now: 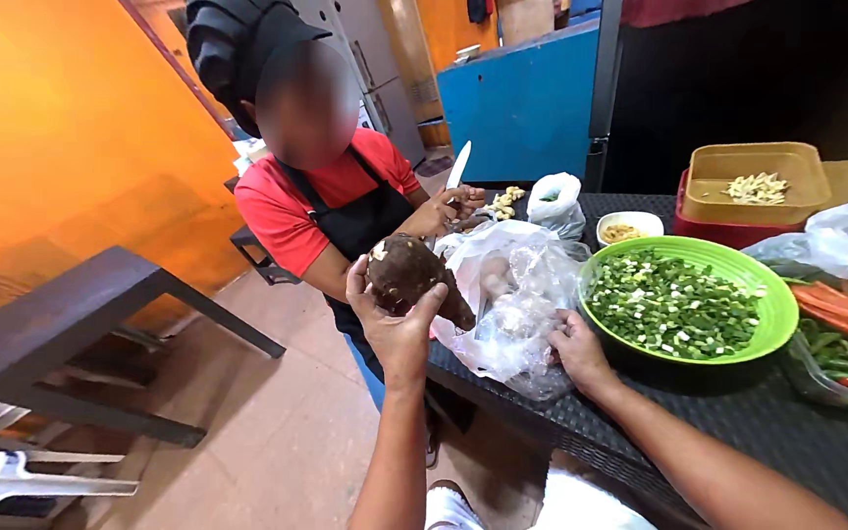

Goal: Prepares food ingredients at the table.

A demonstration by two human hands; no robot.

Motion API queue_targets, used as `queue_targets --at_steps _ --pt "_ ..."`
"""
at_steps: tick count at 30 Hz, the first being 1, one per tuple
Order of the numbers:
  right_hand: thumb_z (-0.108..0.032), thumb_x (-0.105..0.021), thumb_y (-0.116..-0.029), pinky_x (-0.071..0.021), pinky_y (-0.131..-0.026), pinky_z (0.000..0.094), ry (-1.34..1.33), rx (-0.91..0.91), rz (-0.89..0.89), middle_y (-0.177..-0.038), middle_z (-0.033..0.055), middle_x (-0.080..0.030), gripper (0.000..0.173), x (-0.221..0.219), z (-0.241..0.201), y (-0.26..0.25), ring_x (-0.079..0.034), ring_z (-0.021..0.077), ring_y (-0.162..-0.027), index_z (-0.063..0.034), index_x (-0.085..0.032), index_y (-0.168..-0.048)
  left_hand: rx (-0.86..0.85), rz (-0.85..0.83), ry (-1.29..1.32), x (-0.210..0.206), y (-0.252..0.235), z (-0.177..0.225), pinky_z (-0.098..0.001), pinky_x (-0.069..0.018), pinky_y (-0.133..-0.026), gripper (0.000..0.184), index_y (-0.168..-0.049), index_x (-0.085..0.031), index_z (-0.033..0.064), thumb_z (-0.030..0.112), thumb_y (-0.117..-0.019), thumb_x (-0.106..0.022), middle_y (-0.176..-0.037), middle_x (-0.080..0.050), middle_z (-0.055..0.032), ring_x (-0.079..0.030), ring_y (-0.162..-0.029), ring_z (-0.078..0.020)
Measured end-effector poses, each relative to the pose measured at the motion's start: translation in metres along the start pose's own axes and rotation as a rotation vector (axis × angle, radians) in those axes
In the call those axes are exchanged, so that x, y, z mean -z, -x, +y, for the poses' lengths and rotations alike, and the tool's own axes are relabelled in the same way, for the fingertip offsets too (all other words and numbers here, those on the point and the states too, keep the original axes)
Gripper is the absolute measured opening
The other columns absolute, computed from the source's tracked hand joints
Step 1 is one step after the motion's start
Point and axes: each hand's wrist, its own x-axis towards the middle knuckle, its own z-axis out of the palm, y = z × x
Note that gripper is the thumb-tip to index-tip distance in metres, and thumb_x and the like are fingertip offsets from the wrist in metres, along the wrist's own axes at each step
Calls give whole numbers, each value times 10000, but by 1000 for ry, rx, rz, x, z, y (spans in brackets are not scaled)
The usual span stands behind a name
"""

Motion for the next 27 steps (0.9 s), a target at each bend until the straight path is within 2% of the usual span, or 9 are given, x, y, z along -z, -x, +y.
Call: queue_targets --at_steps 5,8,10,13,16,18,21,23,27 --pt "-98 -517 -1042 -572 -625 288 93 102 26 -1101 165 -630 410 -2 0 8 -653 127 -717 50 -436 -1415 146 167 26 -3 4 -24 -368 -594 -879 900 -1472 -341 97 31 -743 -864 -1282 -570 -102 -635 -1118 -185" --pt "-219 -531 -1048 -598 -739 331 213 243 37 -1267 220 -578 438 -1 7 13 -675 189 -887 52 -484 -1388 208 234 45 1 6 -37 -388 -608 -836 891 -1469 -333 91 21 -751 -855 -1263 -565 -121 -649 -1079 -207" --pt "-278 -529 -1047 -584 -794 352 312 374 86 -1281 250 -570 471 -3 12 17 -660 224 -932 63 -521 -1371 227 254 52 5 6 -42 -383 -606 -831 902 -1475 -313 89 0 -751 -844 -1248 -560 -125 -649 -1065 -206" --pt "-336 -537 -1035 -563 -903 415 403 628 208 -1334 304 -555 525 -8 22 19 -635 327 -1105 65 -547 -1373 246 267 47 8 4 -41 -381 -609 -828 894 -1479 -297 95 1 -771 -835 -1249 -556 -127 -654 -1058 -208" --pt "-417 -534 -1038 -504 -1036 447 482 904 284 -1343 301 -559 539 -9 29 16 -577 371 -1246 14 -582 -1358 254 267 42 11 1 -37 -388 -621 -787 895 -1496 -287 107 20 -790 -831 -1257 -555 -135 -666 -1031 -221" --pt "-445 -531 -1037 -473 -1066 516 560 1002 227 -1306 255 -606 484 -8 30 16 -570 399 -1257 -58 -639 -1306 240 271 56 13 -1 -34 -408 -629 -807 894 -1494 -287 101 7 -790 -831 -1256 -564 -145 -673 -1043 -237" --pt "-397 -558 -1024 -486 -1051 530 664 966 41 -1242 172 -687 392 -10 33 16 -606 381 -1232 -96 -726 -1212 201 284 56 14 -5 -27 -394 -622 -821 856 -1479 -306 91 -11 -803 -820 -1231 -572 -131 -668 -1046 -221" --pt "-381 -553 -1029 -481 -1059 514 674 902 -57 -1222 180 -691 386 -11 35 15 -608 377 -1225 -79 -734 -1185 177 286 53 14 -6 -21 -373 -616 -817 842 -1477 -305 98 -4 -813 -812 -1229 -570 -113 -663 -1046 -205" --pt "-381 -530 -1038 -482 -1052 502 669 884 -90 -1218 185 -688 396 -10 36 15 -607 376 -1221 -72 -735 -1177 165 295 76 14 -7 -9 -388 -623 -806 834 -1472 -310 118 -15 -815 -806 -1246 -571 -118 -665 -1057 -222"
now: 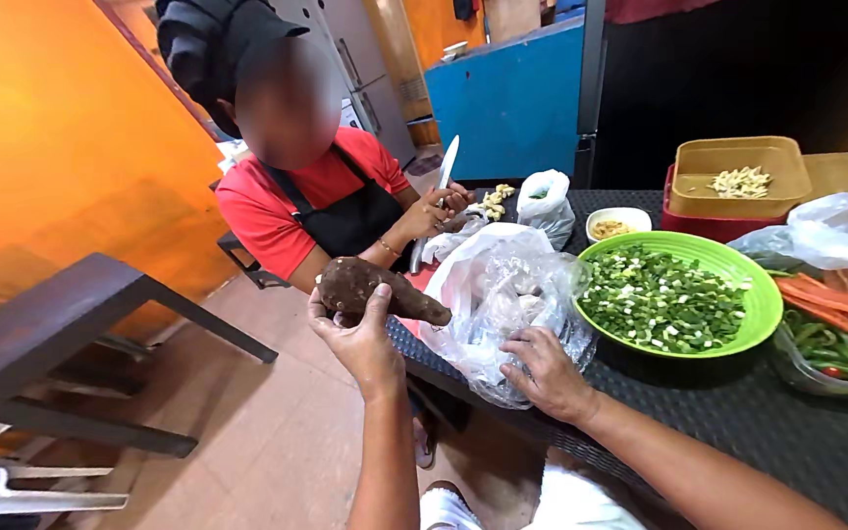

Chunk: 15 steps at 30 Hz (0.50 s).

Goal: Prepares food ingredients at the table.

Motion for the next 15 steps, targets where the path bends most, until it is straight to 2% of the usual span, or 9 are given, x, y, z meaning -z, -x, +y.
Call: queue_targets --at_steps 5,10,15 --pt "-384 -536 -1039 -495 -1038 497 -14 -7 2 -1212 187 -688 402 2 -3 1 -610 371 -1219 -66 -728 -1191 0 -7 9 -6 6 14 -374 -617 -783 805 -1468 -321 124 -9 -829 -792 -1229 -583 -106 -668 -1032 -214" --pt "-388 -514 -1050 -502 -1034 478 -34 11 52 -1193 171 -703 427 3 -4 1 -629 348 -1196 -48 -709 -1219 -4 -42 45 -10 13 25 -392 -625 -827 815 -1473 -312 119 -26 -825 -785 -1250 -569 -108 -665 -1070 -224" --pt "-278 -487 -1062 -509 -1035 438 -61 25 115 -1181 153 -717 359 4 -6 0 -653 315 -1164 -36 -710 -1205 -6 -86 49 -13 21 30 -384 -620 -841 833 -1473 -304 117 -33 -811 -786 -1251 -565 -99 -659 -1080 -210"
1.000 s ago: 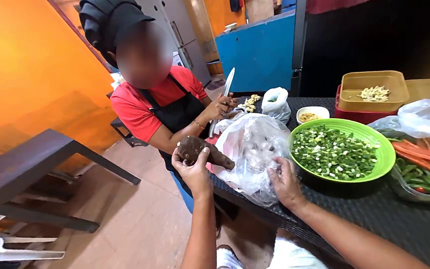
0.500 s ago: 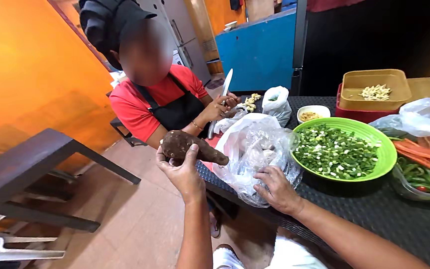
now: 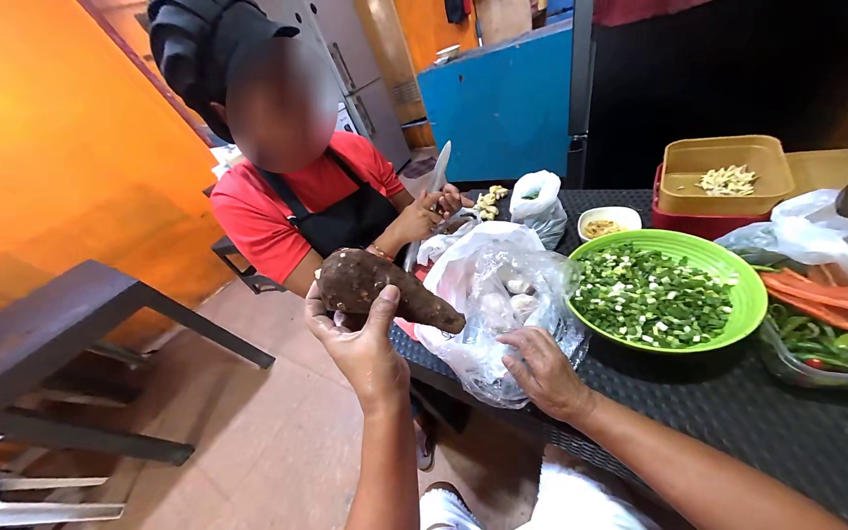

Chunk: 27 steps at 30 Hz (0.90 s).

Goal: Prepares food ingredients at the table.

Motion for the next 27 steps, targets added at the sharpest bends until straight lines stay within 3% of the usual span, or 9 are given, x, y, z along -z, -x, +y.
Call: queue_targets --at_steps 6,27 --pt "-254 -485 -1066 -519 -1025 433 -8 -13 23 -1161 151 -724 344 0 1 -1 -661 309 -1152 -29 -714 -1187 16 -43 -21 0 5 -2 -355 -623 -814 875 -1469 -324 117 -43 -762 -813 -1228 -585 -84 -669 -1046 -185" --pt "-274 -489 -1071 -522 -1016 403 -18 -39 -1 -1139 136 -727 344 0 1 0 -663 288 -1136 -39 -721 -1169 50 -36 -36 5 7 -15 -346 -629 -774 870 -1458 -348 115 -41 -749 -827 -1192 -598 -87 -684 -988 -183"
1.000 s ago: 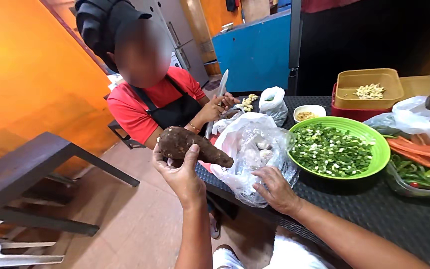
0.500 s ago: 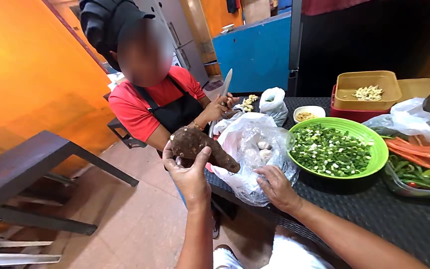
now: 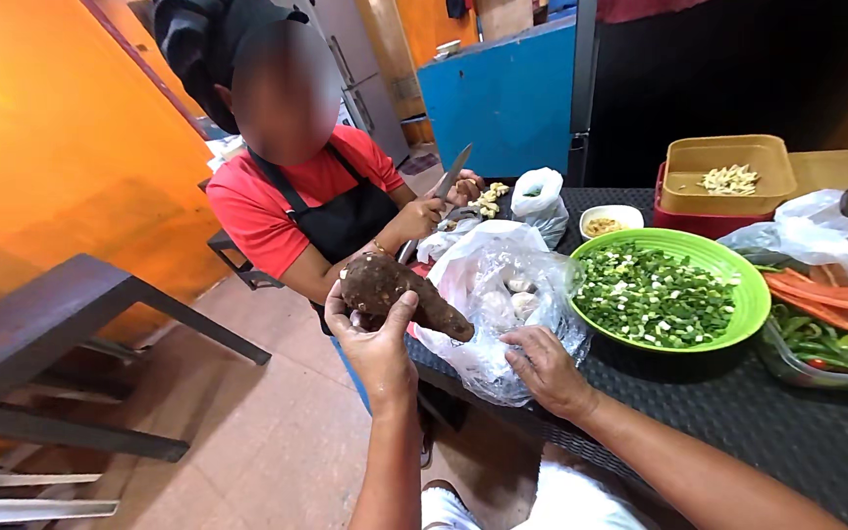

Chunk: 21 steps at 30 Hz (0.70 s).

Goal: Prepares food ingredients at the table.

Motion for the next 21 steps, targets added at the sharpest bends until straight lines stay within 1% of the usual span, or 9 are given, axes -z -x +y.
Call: queue_targets --at_steps 2,7,12,14,15,17,19,21 --pt "-272 -490 -1068 -524 -1013 409 -2 -1 -4 -1134 138 -727 344 -1 1 0 -664 290 -1134 -39 -724 -1165 9 4 -8 0 0 -2 -345 -627 -773 860 -1448 -350 115 -44 -745 -820 -1189 -596 -85 -683 -985 -181" --pt "-281 -479 -1072 -521 -1015 404 8 9 -15 -1130 139 -727 355 -1 1 1 -662 287 -1137 -45 -728 -1164 31 6 -27 1 1 -6 -355 -627 -784 871 -1470 -342 121 -38 -756 -815 -1222 -579 -91 -675 -1006 -188" --pt "-280 -479 -1072 -524 -1007 400 18 16 -22 -1119 137 -728 352 -1 1 1 -664 287 -1127 -47 -728 -1159 56 20 -9 1 2 -8 -369 -632 -778 858 -1465 -344 117 -44 -761 -808 -1217 -588 -101 -686 -990 -201" --pt "-285 -479 -1073 -524 -1006 400 15 15 -21 -1117 138 -728 355 -2 1 1 -664 288 -1127 -48 -731 -1154 94 34 35 0 -1 -6 -388 -635 -784 838 -1477 -326 117 -54 -798 -787 -1229 -586 -118 -691 -987 -221" --pt "-285 -482 -1071 -523 -1008 401 13 13 -19 -1116 138 -730 355 -2 1 1 -665 289 -1127 -47 -733 -1152 124 42 57 -2 -5 -3 -391 -638 -781 800 -1479 -319 124 -41 -837 -769 -1229 -585 -115 -695 -984 -222" --pt "-277 -486 -1069 -518 -1013 404 10 11 -23 -1123 141 -727 349 -2 1 2 -662 292 -1128 -43 -731 -1154 184 56 91 -5 -15 3 -386 -633 -788 688 -1463 -327 138 40 -917 -735 -1207 -597 -98 -695 -974 -213" --pt "-278 -485 -1069 -516 -1018 404 13 8 -34 -1128 140 -727 348 -1 0 2 -662 291 -1132 -45 -729 -1157 207 77 126 -9 -27 10 -387 -629 -811 619 -1447 -339 137 123 -957 -717 -1184 -618 -92 -697 -978 -210" --pt "-283 -482 -1071 -515 -1020 407 14 6 -46 -1132 141 -726 351 -1 0 1 -659 295 -1139 -47 -727 -1162 203 108 174 -12 -40 15 -407 -629 -818 572 -1437 -341 120 123 -981 -687 -1162 -624 -115 -700 -977 -233"
